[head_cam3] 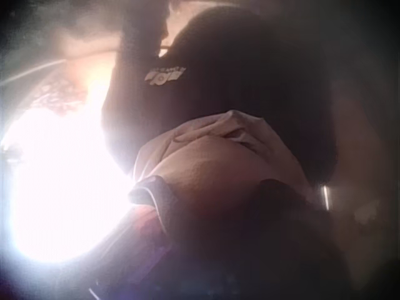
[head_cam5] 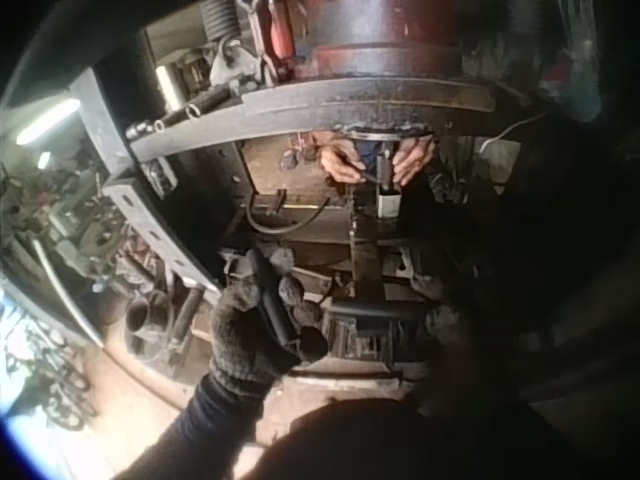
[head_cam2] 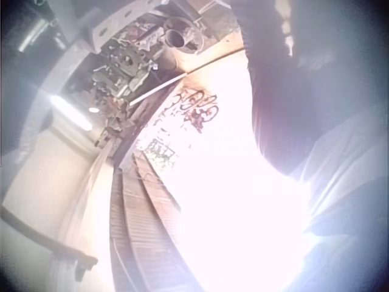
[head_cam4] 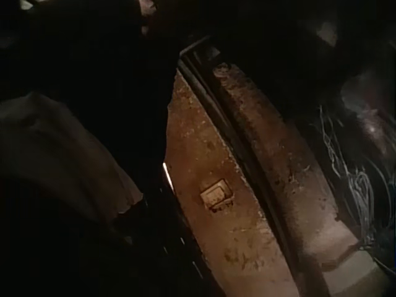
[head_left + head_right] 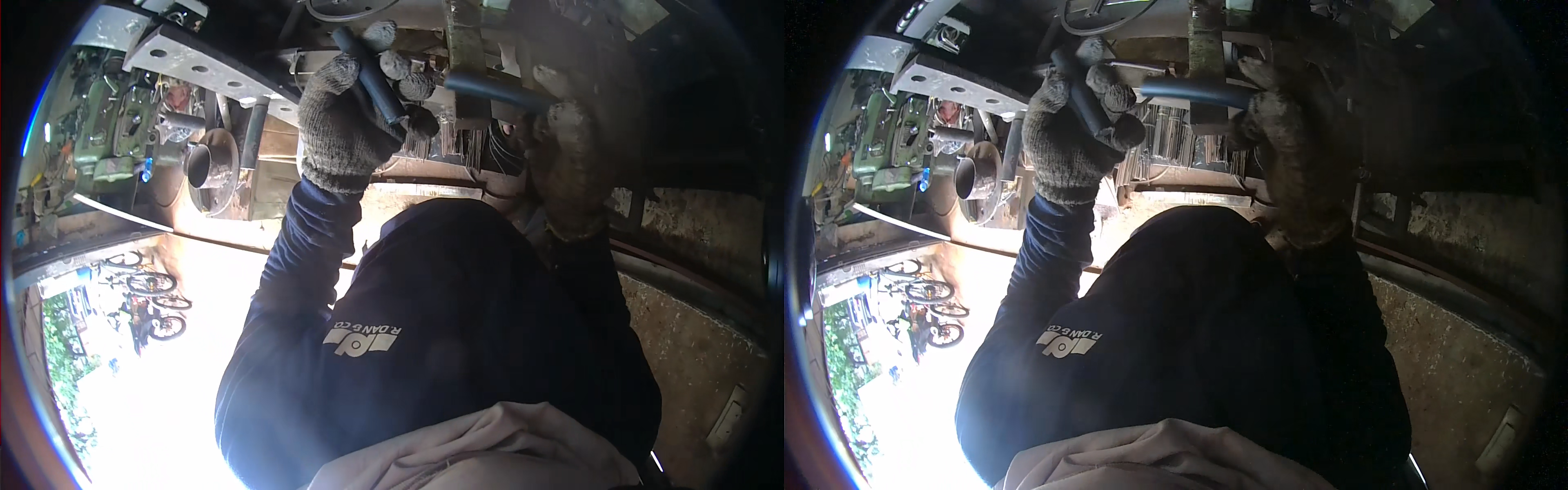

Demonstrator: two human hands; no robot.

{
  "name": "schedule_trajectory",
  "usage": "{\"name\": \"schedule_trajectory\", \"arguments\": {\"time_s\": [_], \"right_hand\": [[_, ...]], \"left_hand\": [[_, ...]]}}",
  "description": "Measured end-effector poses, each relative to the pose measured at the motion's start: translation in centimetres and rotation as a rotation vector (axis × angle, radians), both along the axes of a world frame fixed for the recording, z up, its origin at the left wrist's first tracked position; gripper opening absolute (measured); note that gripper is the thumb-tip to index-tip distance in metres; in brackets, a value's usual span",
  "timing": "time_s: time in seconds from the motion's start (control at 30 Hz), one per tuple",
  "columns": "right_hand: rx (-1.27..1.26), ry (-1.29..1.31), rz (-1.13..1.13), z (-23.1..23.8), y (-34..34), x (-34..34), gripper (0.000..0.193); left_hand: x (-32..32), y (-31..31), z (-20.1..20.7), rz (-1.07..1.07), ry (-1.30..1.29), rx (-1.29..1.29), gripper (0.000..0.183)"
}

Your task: The person uses a large industrial press to bend a metal rod, first positioning a metal component in the machine and then using their hands to guide and hold the rod as it is bent into a curve.

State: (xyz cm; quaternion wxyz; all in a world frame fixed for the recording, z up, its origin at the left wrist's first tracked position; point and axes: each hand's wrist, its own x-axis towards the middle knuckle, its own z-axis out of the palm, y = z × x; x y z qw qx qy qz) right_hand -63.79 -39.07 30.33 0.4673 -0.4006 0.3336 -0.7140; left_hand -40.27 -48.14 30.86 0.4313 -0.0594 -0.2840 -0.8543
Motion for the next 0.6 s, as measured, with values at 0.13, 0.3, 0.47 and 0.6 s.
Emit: {"name": "schedule_trajectory", "arguments": {"time_s": [0.13, 0.3, 0.47, 0.6], "right_hand": [[0.027, 0.013, 0.093, 0.0, 0.0, 1.6, 0.036], [0.078, 0.080, 0.203, 0.1, -0.5, 3.3, 0.029], [0.204, -0.005, 0.360, 0.0, -1.2, 4.1, 0.022], [0.345, 0.033, 0.448, 0.2, -1.5, 5.0, 0.023]], "left_hand": [[-0.7, 1.4, -1.0, 0.021, 0.078, 0.090, 0.042], [-0.2, 1.7, -2.6, 0.234, -0.056, 0.149, 0.042], [0.9, 2.8, -4.0, 0.402, -0.150, 0.217, 0.041], [1.5, 3.3, -3.9, 0.490, -0.297, 0.194, 0.042]]}}
